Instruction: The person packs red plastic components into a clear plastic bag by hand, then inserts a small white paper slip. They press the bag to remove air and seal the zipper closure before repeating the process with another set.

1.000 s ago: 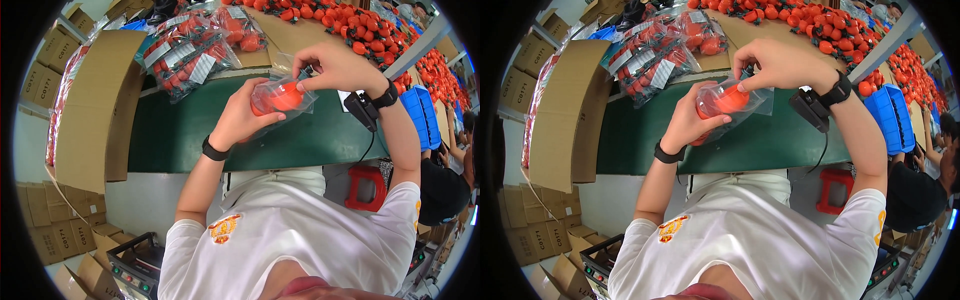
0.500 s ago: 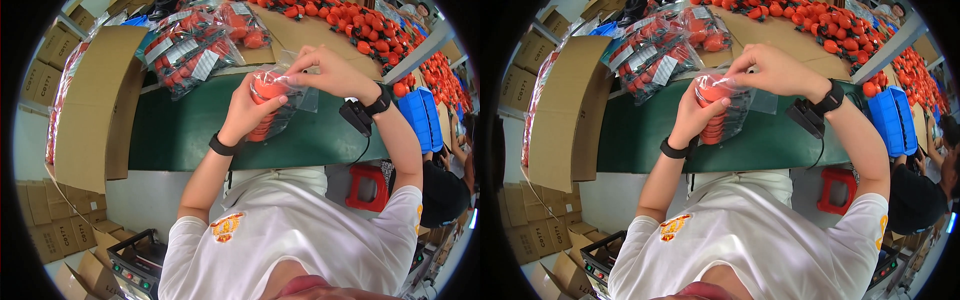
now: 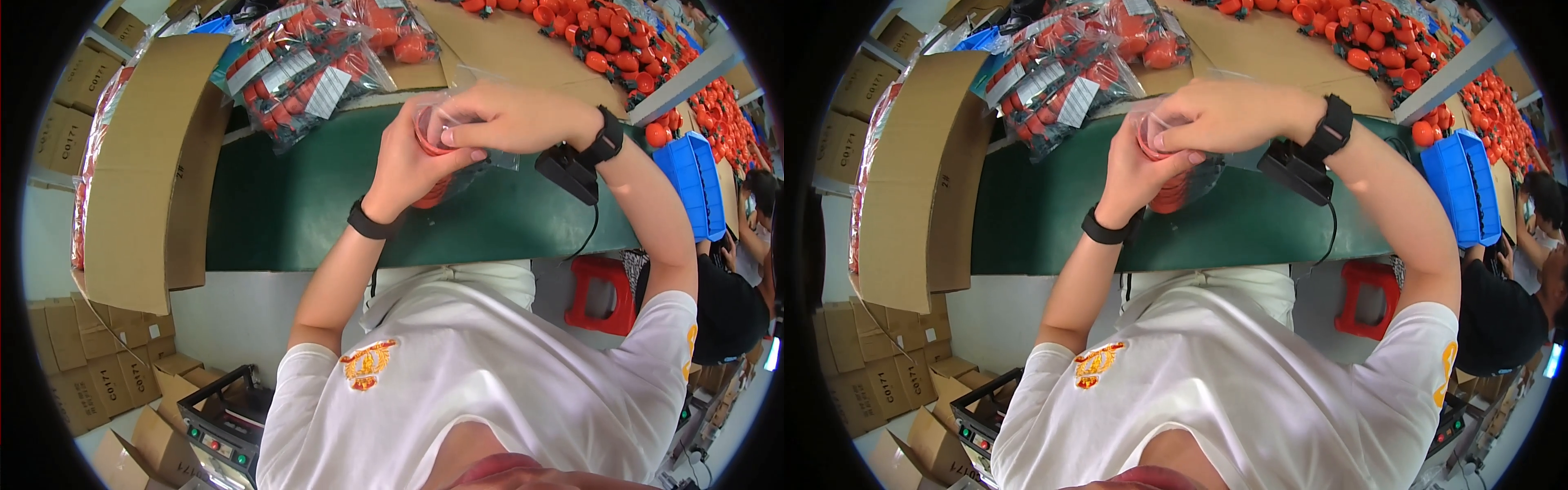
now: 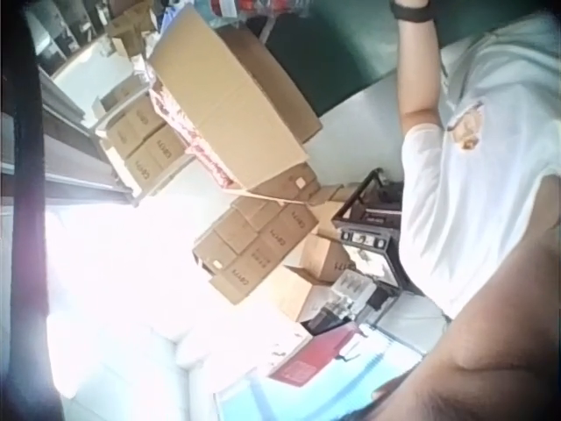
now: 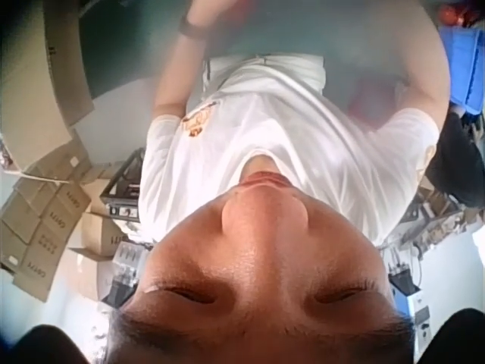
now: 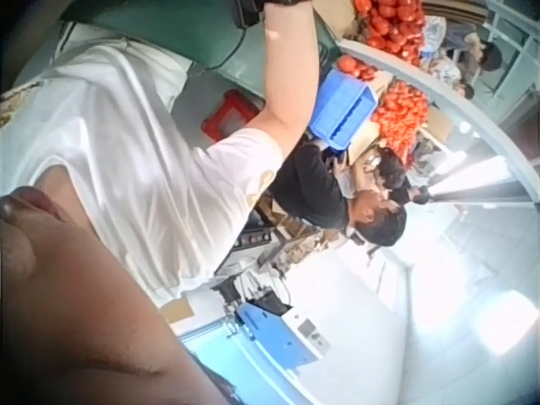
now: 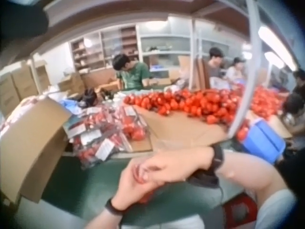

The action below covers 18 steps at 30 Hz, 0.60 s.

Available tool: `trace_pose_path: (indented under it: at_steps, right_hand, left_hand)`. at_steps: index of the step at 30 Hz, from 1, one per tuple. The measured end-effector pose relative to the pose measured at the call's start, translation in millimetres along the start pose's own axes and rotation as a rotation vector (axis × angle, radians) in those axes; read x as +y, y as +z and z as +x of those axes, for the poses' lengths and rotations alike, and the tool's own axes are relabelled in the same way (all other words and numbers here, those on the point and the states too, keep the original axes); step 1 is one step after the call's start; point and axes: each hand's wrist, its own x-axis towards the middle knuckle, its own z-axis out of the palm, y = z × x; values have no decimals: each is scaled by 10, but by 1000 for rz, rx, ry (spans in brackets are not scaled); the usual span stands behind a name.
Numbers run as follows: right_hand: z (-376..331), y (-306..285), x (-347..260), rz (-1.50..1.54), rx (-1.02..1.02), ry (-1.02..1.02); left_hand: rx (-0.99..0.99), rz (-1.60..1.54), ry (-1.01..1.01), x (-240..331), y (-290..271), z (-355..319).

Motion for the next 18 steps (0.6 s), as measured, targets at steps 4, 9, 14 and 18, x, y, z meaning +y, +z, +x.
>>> trace_pose_path:
  at_steps: [4,9,14,18]
  right_hand:
    - [23,-32,16,-157,0,-74]
    - [-19,7,34,-324,53,-160]
    - [-177,95,187,-351,568,-422]
    - [-189,75,253,-421,503,-434]
  left_hand:
    - [-5,13,3,0,40,13]
    - [56,-68,-23,-42,-18,0]
    - [88,-77,-148,-33,-70,6]
    - [68,-136,-146,-73,-17,37]
